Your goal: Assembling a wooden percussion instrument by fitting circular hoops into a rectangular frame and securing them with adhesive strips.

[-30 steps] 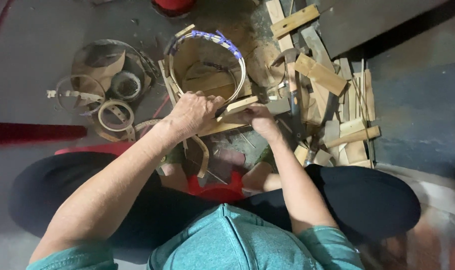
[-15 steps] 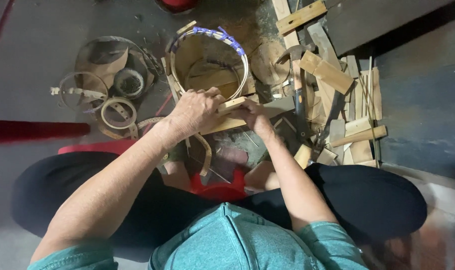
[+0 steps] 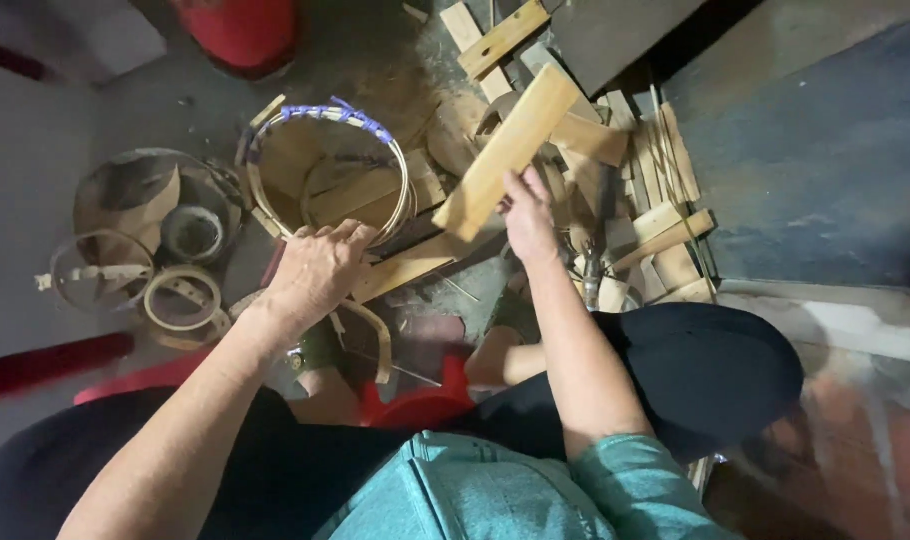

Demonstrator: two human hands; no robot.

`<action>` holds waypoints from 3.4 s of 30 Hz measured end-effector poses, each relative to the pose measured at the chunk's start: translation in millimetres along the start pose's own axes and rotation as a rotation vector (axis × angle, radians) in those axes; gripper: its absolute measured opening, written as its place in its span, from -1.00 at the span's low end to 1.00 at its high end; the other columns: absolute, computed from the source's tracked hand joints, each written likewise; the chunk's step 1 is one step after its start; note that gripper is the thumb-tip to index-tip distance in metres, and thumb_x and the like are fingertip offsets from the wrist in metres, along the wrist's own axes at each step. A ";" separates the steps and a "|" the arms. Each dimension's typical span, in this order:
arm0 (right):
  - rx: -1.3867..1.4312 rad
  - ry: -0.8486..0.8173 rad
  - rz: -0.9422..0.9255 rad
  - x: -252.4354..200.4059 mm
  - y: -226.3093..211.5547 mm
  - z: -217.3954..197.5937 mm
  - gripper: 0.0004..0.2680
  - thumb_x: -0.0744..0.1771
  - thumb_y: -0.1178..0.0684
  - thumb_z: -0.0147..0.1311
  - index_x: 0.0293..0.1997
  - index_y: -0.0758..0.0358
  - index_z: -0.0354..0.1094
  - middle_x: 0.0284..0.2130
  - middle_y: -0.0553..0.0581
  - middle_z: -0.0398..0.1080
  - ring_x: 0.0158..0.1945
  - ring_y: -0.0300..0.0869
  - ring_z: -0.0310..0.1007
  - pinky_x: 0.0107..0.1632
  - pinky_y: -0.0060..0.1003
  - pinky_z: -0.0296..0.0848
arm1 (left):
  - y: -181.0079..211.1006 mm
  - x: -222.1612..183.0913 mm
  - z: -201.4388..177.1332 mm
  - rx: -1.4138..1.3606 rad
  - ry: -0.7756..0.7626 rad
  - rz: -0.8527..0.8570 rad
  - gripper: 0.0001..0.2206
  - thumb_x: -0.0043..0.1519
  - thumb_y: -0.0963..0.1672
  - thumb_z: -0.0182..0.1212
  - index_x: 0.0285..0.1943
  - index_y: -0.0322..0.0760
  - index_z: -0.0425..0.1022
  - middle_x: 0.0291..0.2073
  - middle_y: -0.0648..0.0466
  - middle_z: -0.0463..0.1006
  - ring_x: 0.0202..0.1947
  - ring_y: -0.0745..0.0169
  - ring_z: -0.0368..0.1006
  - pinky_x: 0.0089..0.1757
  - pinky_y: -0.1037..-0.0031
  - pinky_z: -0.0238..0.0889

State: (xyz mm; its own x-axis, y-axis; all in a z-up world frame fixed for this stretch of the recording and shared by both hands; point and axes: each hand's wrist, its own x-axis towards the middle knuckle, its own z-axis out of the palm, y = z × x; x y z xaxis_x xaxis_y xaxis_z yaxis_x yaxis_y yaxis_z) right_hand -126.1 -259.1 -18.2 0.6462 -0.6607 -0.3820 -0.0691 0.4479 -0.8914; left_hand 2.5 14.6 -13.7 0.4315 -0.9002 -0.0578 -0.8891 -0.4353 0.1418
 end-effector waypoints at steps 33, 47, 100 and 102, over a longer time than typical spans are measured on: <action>-1.150 1.006 0.499 78.2 194.2 -222.3 -0.66 0.45 -0.05 -0.13 0.36 0.18 -0.10 0.21 0.32 0.01 0.25 0.25 -0.02 0.27 0.18 0.04 | 6.0 -0.6 1.9 -0.076 -0.025 -0.002 -0.75 0.24 0.00 0.19 0.09 0.07 0.47 -0.35 0.20 0.58 -0.24 0.17 0.62 -0.18 0.31 0.41; -0.978 0.694 -0.242 192.9 -27.2 -271.2 -0.85 0.31 0.10 0.15 -0.04 0.06 0.48 -0.14 0.09 0.50 -0.03 -0.04 0.55 -0.08 -0.25 0.53 | 13.2 6.0 -27.3 -0.118 -0.078 0.008 -0.71 0.21 -0.07 0.23 0.13 -0.05 0.49 -0.17 0.09 0.61 -0.20 -0.01 0.62 -0.23 0.20 0.49; -0.521 0.629 -0.023 55.2 -22.5 -400.9 -0.95 0.35 0.01 0.19 -0.19 0.02 0.45 -0.35 0.08 0.44 -0.40 -0.27 0.56 -0.33 -0.45 0.62 | 26.3 -13.1 -1.2 -0.049 0.164 -0.147 -0.53 0.17 0.06 0.35 0.31 0.18 0.50 -0.13 0.16 0.57 -0.17 0.18 0.55 0.15 0.24 0.07; -0.358 0.602 -0.068 57.5 -24.2 -393.7 -0.84 0.37 0.03 0.19 0.01 0.14 0.39 -0.22 0.22 0.40 -0.28 -0.15 0.60 -0.19 -0.34 0.68 | 21.7 -14.0 10.2 0.064 0.201 -0.168 -0.58 0.17 0.08 0.35 0.25 0.29 0.53 -0.18 0.28 0.52 -0.21 0.33 0.53 0.12 0.25 0.12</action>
State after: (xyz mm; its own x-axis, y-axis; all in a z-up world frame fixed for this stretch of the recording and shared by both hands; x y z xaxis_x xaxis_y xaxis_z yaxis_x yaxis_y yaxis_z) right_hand -386.5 -545.1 -114.6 0.1321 -0.9450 -0.2991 -0.3564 0.2363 -0.9040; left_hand -24.4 17.6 -19.9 0.5902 -0.7978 0.1231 -0.8072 -0.5843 0.0837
